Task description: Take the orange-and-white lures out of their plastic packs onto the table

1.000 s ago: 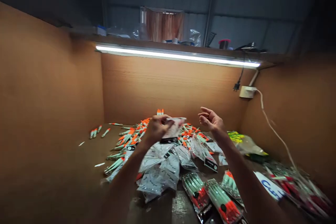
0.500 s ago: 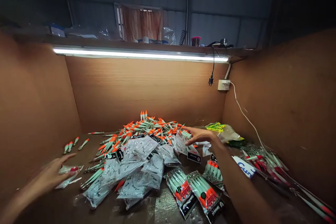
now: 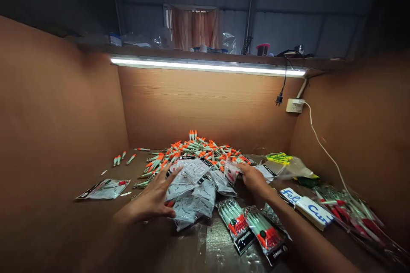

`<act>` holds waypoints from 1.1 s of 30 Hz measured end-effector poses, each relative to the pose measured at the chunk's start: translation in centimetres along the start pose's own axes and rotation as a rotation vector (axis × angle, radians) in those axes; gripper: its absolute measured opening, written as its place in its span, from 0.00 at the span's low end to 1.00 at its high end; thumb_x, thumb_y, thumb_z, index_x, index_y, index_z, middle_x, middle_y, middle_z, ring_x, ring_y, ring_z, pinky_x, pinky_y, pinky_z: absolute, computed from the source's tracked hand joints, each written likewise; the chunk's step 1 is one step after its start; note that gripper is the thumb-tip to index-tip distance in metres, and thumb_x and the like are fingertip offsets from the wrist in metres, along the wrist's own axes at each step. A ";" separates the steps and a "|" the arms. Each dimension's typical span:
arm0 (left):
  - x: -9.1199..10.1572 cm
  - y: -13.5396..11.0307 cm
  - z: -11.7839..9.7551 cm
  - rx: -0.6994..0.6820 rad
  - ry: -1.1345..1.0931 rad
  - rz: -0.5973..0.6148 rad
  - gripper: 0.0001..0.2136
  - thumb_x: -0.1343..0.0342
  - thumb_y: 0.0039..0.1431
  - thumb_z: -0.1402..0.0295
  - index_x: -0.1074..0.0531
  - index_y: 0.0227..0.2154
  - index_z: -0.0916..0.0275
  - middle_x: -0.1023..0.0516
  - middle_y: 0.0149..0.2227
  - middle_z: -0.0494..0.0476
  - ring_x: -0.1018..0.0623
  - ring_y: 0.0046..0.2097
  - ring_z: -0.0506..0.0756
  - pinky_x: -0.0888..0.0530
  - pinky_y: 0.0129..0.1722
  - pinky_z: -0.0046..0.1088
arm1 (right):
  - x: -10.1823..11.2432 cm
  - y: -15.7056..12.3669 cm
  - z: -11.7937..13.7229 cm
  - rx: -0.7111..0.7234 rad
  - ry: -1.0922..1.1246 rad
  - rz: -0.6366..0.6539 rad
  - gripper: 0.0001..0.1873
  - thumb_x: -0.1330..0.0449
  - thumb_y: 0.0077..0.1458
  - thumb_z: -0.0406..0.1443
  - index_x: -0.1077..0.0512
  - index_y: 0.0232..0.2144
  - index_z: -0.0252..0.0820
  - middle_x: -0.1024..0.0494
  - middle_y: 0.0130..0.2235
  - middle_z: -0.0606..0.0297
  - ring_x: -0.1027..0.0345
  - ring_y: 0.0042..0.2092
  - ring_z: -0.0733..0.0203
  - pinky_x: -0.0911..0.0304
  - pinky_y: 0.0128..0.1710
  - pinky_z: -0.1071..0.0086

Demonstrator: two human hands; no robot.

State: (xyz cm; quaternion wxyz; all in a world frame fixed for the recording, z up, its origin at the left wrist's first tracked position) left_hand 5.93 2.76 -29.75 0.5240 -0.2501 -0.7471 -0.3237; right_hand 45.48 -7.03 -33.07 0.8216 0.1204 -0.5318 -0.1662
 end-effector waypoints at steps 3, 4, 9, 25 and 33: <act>-1.7 1.1 -0.8 0.018 0.001 0.117 0.70 0.22 0.25 0.55 0.59 0.72 0.45 0.68 0.75 0.65 0.63 0.73 0.77 0.48 0.68 0.57 | 0.2 0.4 2.1 0.028 0.057 -0.014 0.28 0.48 0.62 0.34 0.33 0.63 0.50 0.34 0.66 0.59 0.39 0.66 0.49 0.45 0.65 0.54; -2.2 1.4 -0.8 0.027 -0.003 0.129 0.70 0.22 0.25 0.55 0.59 0.72 0.45 0.68 0.75 0.66 0.63 0.73 0.77 0.48 0.67 0.57 | 0.0 0.3 3.1 0.064 0.082 0.052 0.31 0.45 0.61 0.37 0.37 0.66 0.48 0.40 0.69 0.57 0.45 0.69 0.48 0.48 0.67 0.53; -4.3 1.9 -0.2 0.020 -0.047 0.075 0.53 0.26 0.39 0.64 0.46 0.69 0.47 0.53 0.74 0.64 0.48 0.72 0.70 0.44 0.68 0.49 | -3.8 -1.0 7.9 0.178 0.072 0.340 0.65 0.26 0.41 0.44 0.58 0.73 0.51 0.70 0.75 0.51 0.67 0.74 0.39 0.53 0.69 0.51; -7.1 2.3 -2.7 -0.036 -0.524 -0.235 0.12 0.48 0.54 0.77 0.20 0.33 0.63 0.19 0.33 0.56 0.21 0.38 0.58 0.26 0.43 0.33 | -8.0 -2.0 14.4 0.373 0.068 0.364 0.74 0.23 0.33 0.48 0.64 0.73 0.51 0.68 0.74 0.47 0.72 0.74 0.32 0.54 0.68 0.42; -5.2 1.4 -6.1 -0.019 -0.716 -0.411 0.12 0.42 0.57 0.67 0.20 0.43 0.61 0.17 0.40 0.59 0.19 0.41 0.61 0.26 0.43 0.34 | -6.6 0.3 17.3 0.396 0.064 -0.096 0.20 0.47 0.58 0.27 0.29 0.51 0.45 0.32 0.63 0.52 0.31 0.58 0.49 0.31 0.53 0.58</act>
Point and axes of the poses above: each hand's wrist, its own y-axis towards the middle knuckle, its own x-axis out of the back of the hand, z = x × y, the point moved 2 cm from there along y, towards the middle knuckle
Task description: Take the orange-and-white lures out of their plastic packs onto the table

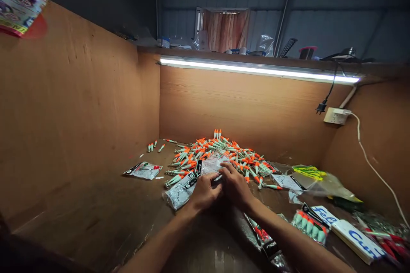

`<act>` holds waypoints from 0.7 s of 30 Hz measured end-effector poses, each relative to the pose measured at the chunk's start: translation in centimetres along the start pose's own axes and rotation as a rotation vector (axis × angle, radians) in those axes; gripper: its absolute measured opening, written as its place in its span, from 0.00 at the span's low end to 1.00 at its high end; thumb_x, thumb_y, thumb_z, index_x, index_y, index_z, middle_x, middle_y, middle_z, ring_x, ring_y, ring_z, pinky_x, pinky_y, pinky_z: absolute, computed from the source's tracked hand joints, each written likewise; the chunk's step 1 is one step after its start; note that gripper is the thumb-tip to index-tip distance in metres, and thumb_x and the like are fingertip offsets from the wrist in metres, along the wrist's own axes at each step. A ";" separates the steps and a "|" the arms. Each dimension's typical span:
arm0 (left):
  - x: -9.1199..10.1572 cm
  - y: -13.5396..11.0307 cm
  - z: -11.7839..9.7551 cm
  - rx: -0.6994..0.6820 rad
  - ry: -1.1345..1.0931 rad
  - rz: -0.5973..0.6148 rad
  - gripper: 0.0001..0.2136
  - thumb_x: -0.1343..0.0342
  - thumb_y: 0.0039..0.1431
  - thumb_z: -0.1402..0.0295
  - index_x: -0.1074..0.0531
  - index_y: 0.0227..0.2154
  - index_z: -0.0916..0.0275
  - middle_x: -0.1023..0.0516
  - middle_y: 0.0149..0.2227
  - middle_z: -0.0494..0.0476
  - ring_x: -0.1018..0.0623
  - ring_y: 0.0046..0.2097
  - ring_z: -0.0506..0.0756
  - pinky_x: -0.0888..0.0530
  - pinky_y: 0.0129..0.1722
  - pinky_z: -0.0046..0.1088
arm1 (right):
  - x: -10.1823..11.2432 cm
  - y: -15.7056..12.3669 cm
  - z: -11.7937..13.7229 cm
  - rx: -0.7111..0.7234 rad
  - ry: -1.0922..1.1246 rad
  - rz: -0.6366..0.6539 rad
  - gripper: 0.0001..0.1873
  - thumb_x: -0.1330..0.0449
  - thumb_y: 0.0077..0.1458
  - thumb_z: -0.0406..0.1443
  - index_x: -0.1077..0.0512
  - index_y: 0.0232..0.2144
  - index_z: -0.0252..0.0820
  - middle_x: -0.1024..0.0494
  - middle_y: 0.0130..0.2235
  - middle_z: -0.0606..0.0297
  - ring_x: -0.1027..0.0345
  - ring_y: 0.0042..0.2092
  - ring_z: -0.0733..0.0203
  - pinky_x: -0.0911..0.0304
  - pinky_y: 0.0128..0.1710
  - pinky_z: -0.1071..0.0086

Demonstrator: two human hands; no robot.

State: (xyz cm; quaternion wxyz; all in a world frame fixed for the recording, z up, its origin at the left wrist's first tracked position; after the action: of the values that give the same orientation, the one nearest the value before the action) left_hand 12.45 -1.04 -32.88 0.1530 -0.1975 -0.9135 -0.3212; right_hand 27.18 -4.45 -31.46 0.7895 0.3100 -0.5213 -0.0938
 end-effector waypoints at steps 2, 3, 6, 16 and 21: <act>0.3 -0.2 -1.6 -0.085 0.061 -0.123 0.15 0.41 0.57 0.68 0.21 0.47 0.58 0.18 0.47 0.60 0.20 0.48 0.62 0.27 0.51 0.37 | 1.4 1.2 0.9 0.076 0.050 -0.076 0.19 0.47 0.58 0.26 0.29 0.49 0.44 0.31 0.62 0.52 0.30 0.58 0.51 0.31 0.54 0.60; 0.6 -0.3 -2.3 -0.124 0.094 -0.194 0.15 0.42 0.59 0.68 0.23 0.49 0.57 0.19 0.49 0.60 0.21 0.51 0.62 0.29 0.54 0.38 | 2.1 1.8 1.3 0.109 0.070 -0.113 0.19 0.48 0.58 0.26 0.28 0.48 0.44 0.32 0.62 0.52 0.31 0.58 0.52 0.32 0.55 0.60; 2.5 -0.6 -3.2 -0.185 0.248 -0.384 0.16 0.41 0.61 0.62 0.27 0.51 0.57 0.23 0.53 0.64 0.26 0.56 0.64 0.32 0.60 0.42 | 4.5 3.6 1.4 0.128 0.126 -0.256 0.16 0.46 0.56 0.26 0.26 0.44 0.44 0.29 0.60 0.54 0.30 0.57 0.53 0.33 0.55 0.61; 9.7 -0.7 3.6 0.476 0.977 0.215 0.36 0.32 0.41 0.61 0.35 0.56 0.61 0.30 0.56 0.71 0.25 0.55 0.72 0.29 0.50 0.44 | 11.4 2.5 -8.2 -0.239 0.544 -0.727 0.12 0.37 0.46 0.35 0.24 0.36 0.38 0.20 0.47 0.56 0.26 0.45 0.56 0.33 0.45 0.66; 8.9 -0.6 4.1 0.476 0.967 0.356 0.38 0.41 0.49 0.74 0.43 0.66 0.56 0.21 0.51 0.69 0.22 0.54 0.69 0.28 0.48 0.41 | 9.7 0.9 -11.2 -0.465 0.836 -0.915 0.17 0.32 0.37 0.37 0.25 0.33 0.37 0.23 0.30 0.68 0.34 0.28 0.66 0.37 0.29 0.72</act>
State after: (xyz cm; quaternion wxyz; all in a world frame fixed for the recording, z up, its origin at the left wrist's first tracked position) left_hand 3.80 3.50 -32.63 0.6460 -0.1391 -0.7393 -0.1293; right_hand 41.14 -3.93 -26.50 0.8523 0.3317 0.0469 -0.4018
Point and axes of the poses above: each hand's wrist, its own y-axis towards the middle knuckle, its own x-axis out of the back of the hand, z = x × y, the point moved 2 cm from there along y, towards the middle knuckle
